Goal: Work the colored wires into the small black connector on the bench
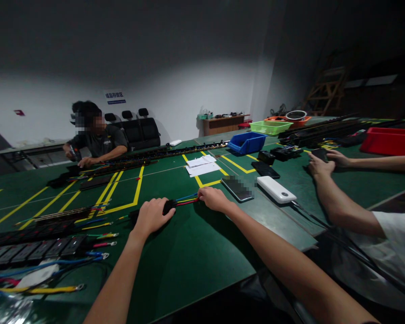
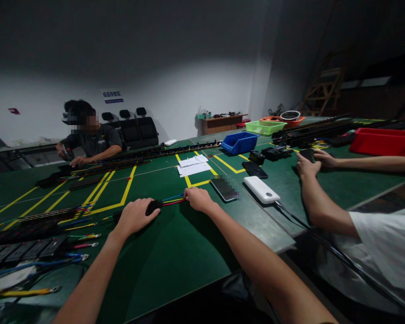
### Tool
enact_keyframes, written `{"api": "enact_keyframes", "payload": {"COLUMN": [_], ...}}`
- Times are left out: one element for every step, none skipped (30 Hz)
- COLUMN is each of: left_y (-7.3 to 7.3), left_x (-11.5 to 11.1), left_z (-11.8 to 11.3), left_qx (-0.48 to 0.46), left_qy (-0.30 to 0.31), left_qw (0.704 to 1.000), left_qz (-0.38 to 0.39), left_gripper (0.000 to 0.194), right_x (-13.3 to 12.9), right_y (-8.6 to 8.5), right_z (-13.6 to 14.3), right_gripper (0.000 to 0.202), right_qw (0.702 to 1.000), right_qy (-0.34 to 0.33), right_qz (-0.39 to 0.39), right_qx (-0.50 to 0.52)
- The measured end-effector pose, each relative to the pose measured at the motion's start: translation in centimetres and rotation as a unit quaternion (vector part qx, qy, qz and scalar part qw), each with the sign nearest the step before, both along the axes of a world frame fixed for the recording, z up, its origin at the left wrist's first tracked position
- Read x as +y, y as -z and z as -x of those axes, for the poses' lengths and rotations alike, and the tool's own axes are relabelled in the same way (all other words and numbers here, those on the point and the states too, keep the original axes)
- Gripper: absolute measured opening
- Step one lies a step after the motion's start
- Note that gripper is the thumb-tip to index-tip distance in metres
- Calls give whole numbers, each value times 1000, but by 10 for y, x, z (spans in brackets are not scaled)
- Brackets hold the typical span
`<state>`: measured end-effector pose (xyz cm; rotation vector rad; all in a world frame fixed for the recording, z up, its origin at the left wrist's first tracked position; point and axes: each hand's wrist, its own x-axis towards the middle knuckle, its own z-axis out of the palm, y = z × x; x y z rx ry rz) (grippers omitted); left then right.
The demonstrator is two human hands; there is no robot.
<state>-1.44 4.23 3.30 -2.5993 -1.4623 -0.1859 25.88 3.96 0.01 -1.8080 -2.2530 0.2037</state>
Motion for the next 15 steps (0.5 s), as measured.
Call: {"api": "enact_keyframes", "payload": {"left_y": [1,1,2,2,2,2,2,2,2,1,1,0,0,-1,-1], "left_x": [0,1,1,2,2,2,2,2,2,2,1,1,1,0,0], "left_z": [0,0,1,1,1,1,1,1,1,1,1,1,0,0,0], "left_qx": [0,0,0,1,1,1,0,-1,-2,-2,-2,-1,-1,0,0], "left_qy": [-1,-1,-1,-1,-1,-1,-1,0,1,1,1,0,-2,-4,-5], "left_qw": [1000,1000,1000,1000,1000,1000,1000,1000,1000,1000,1000,1000,1000,1000,1000], "left_qz": [-1,-1,-1,0,0,0,1,1,2,4,6,8,8,10,12], "left_gripper": [59,59,59,59,58,58,58,58,58,58,59,59,59,59,59], "right_x": [-1,-1,-2,-2,-2,-2,-2,-2,-2,-1,-1,0,0,0,0], "right_y": [-1,-2,-3,-4,-5,-6,-6,-6,-6,-6,-5,-5,-4,-4,-4], "right_z": [0,0,0,-1,-1,-1,-1,-1,-2,-2,-2,-2,-1,-1,-1], "right_gripper": [20,21,22,24,25,28,30,33,35,36,37,38,38,38,38], "right_qw": [1000,1000,1000,999,999,998,997,997,996,996,996,996,997,997,998], "right_qy": [4,10,17,26,37,49,61,71,80,84,86,84,79,72,64], "right_qz": [-3,-8,-14,-21,-28,-33,-36,-36,-34,-29,-23,-18,-14,-12,-12], "right_qx": [1,2,4,7,9,11,12,12,11,9,6,4,3,3,3]}}
